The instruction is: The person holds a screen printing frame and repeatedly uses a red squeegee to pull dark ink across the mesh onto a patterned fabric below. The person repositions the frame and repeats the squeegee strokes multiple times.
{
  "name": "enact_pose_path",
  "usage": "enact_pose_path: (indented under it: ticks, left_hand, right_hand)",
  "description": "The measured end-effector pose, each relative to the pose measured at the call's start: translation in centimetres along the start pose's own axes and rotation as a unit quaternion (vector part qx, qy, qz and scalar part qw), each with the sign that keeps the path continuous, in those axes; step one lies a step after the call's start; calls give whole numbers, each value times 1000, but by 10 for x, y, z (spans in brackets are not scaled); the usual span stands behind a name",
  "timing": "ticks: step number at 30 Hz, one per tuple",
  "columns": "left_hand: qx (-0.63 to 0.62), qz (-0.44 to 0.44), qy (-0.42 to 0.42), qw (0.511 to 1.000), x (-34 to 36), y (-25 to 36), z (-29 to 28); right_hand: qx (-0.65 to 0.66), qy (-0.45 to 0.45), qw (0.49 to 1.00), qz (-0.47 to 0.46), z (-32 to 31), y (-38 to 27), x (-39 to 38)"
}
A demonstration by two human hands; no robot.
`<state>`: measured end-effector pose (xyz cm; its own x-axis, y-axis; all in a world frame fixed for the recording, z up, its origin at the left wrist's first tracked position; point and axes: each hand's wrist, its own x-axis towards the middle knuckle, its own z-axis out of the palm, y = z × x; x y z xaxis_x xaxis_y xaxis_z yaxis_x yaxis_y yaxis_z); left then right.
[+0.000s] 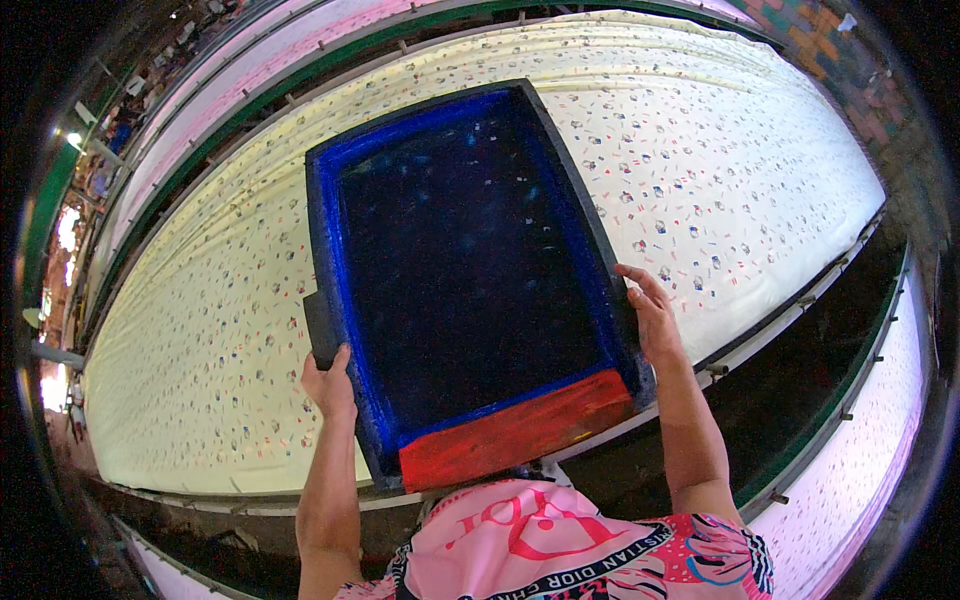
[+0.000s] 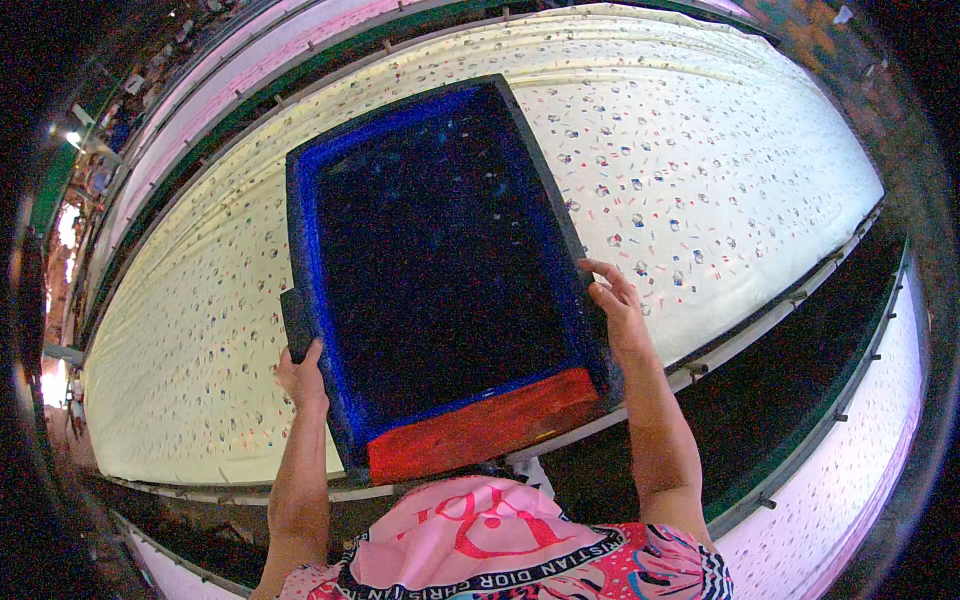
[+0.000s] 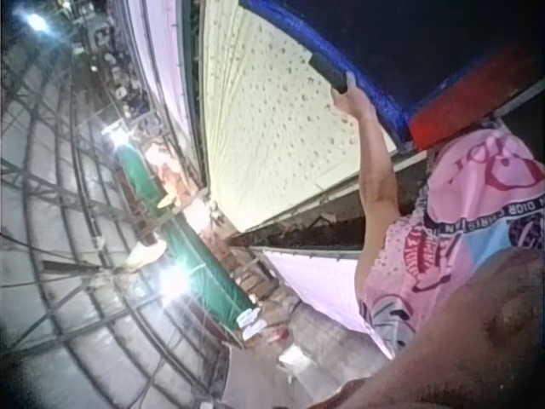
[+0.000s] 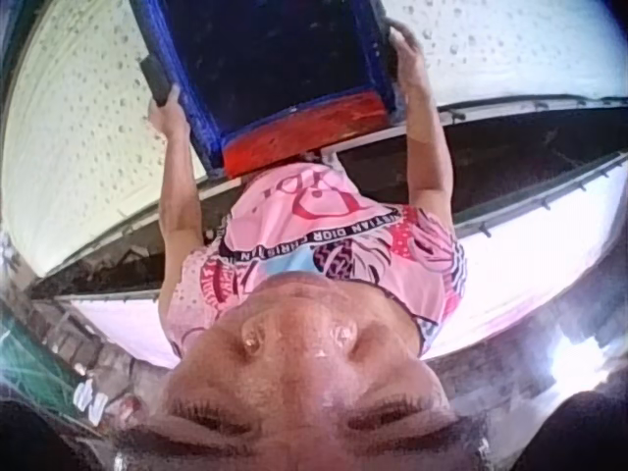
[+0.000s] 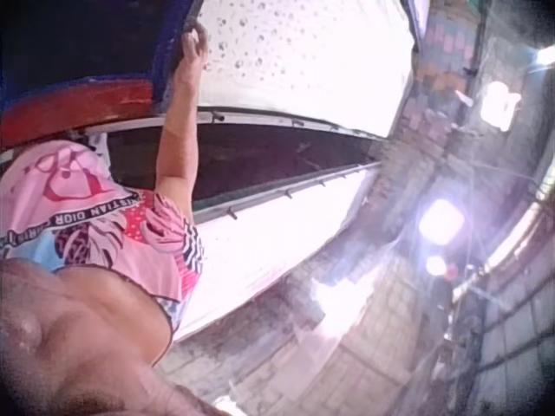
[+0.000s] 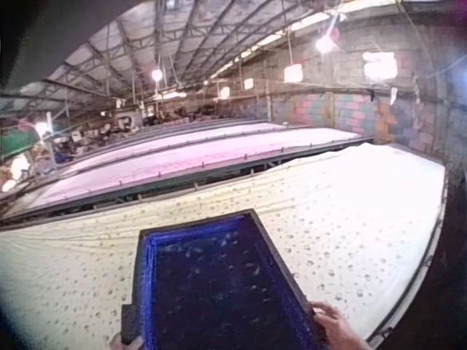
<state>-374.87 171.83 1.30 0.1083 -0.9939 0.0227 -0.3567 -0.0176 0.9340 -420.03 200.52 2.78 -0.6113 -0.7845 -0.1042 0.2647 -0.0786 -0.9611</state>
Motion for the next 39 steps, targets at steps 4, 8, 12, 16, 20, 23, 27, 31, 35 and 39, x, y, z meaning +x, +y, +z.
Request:
enact_pose_path:
  ticks: [4,8,12,16,20,23,27,31,35,39]
  left_hand:
    - [-11,27,-15,999,3,-16,6]
    - [34,21,-9,999,10,-40,1]
    - [55,-7,-34,998,8,-32,10]
    - [90,29,-15,995,8,-43,10]
    - [111,32,-9,993,4,-32,12]
    - [144,40,-5,989,10,-47,10]
    - [144,39,-22,989,8,-43,7]
    - [106,41,-31,993,5,-41,10]
    - [56,107,20,993,6,-51,15]
    - [72,70,-6,995,13,-57,14]
  right_hand:
    - [-81,-6,995,-54,-17,10,1]
    - [-436,-42,887,-147,18,4,-34]
    - [-529,-302,774,-175,75,-7,-116]
    - [-618,-366,669,-192,106,16,-148]
    - [-641,-313,662,-228,141,11,-143]
    - [-671,-324,636,-198,173,19,-128]
    - [-698,-329,626,-115,192,-2,-119]
    - [-702,-329,623,-103,193,-5,-141]
    - [-695,-288,632,-188,192,21,-156]
    - [-689,-255,627,-258,194,38,-142]
